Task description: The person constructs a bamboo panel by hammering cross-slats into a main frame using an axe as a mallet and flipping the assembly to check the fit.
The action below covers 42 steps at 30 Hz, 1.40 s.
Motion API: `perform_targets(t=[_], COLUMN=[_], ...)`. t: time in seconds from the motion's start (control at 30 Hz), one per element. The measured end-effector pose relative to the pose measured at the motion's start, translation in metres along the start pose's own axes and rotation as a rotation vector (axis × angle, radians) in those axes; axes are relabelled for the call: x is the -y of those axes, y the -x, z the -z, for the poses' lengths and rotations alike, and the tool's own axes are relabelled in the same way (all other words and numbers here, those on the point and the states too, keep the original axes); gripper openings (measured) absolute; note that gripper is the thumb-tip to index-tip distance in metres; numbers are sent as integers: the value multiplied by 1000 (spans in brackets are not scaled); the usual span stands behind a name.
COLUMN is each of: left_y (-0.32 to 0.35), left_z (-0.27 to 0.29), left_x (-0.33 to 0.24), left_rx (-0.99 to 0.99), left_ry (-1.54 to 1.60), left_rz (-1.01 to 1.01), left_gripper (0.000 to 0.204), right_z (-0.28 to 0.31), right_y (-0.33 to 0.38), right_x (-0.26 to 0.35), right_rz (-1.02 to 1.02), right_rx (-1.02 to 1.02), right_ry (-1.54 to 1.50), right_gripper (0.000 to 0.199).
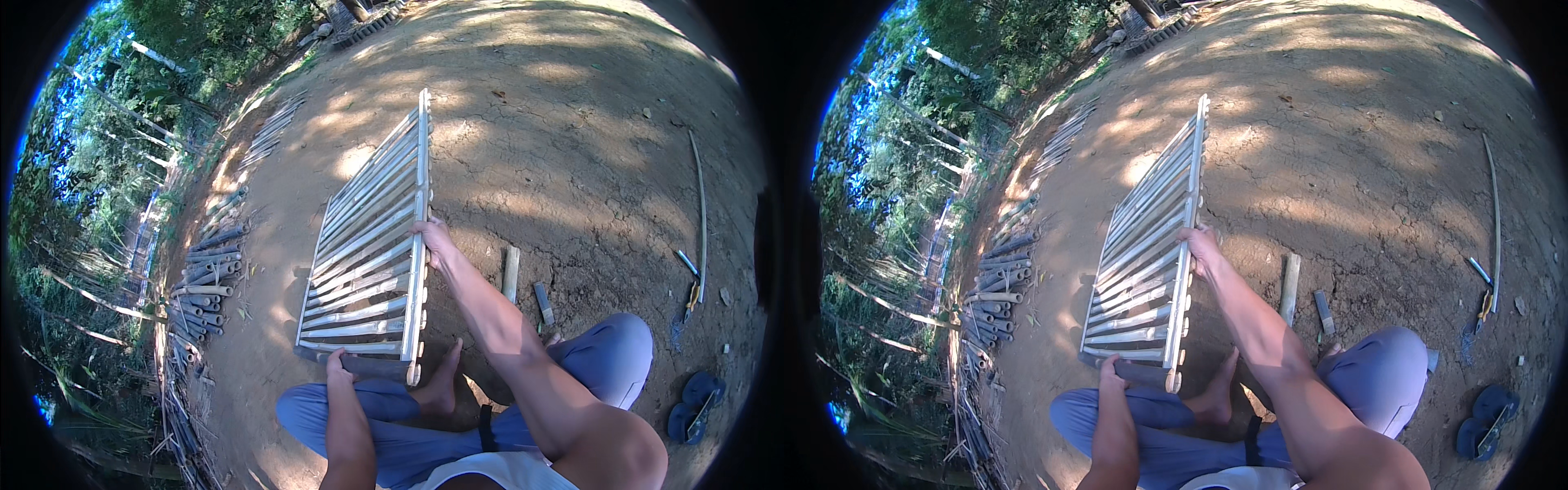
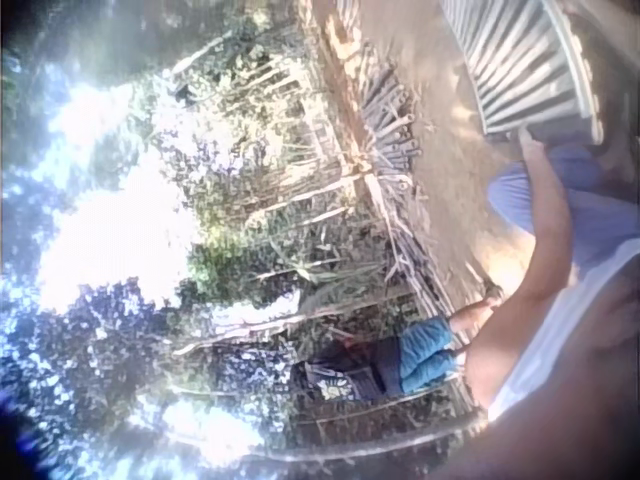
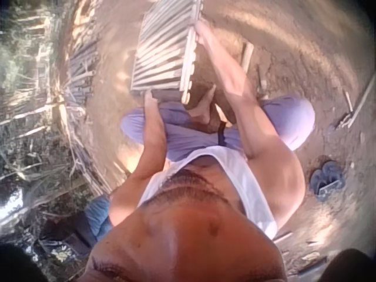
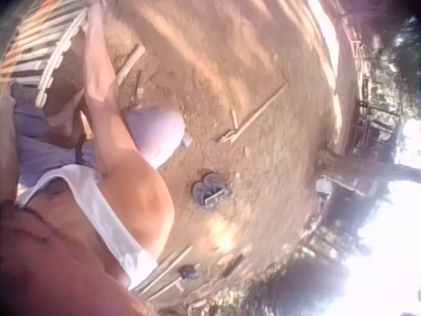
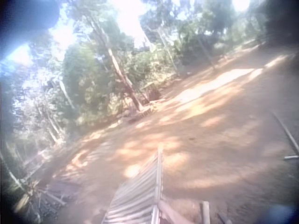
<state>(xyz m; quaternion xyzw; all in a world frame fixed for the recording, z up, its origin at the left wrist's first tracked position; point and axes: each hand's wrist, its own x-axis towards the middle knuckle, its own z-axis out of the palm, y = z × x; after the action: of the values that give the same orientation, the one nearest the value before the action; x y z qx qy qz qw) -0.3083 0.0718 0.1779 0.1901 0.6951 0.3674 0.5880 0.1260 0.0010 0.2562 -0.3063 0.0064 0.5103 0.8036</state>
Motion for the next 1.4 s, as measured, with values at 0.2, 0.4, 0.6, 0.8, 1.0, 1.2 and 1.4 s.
perform_targets(t=[0.2,0.4,0.6,0.8,1.0,1.2,1.4], left_y=[-10,2,66,133,126,122,102], left_z=[-39,-146,-329,-372,-332,-354,-370], left_x=[18,3,-72,-65,-10,62,93], left_rx=[168,538,656,997,985,889,842], left_ry=[163,101,-39,-175,-212,-381,-476], left_rz=[-92,-183,-76,-73,201,284,131], left_gripper=[19,22,54,109,99,98,51], right_z=[-6,33,87,140,216,268,290], right_y=[29,62,72,29,19,-9,8], right_x=[65,150,220,217,149,173,119], right_rz=[202,429,684,764,721,765,683], right_rx=[-7,-76,-216,-450,-650,-624,-561], right_ry=[57,-10,-150,-375,-369,-441,-260], right_gripper=[35,29,38,51,58,44,48])
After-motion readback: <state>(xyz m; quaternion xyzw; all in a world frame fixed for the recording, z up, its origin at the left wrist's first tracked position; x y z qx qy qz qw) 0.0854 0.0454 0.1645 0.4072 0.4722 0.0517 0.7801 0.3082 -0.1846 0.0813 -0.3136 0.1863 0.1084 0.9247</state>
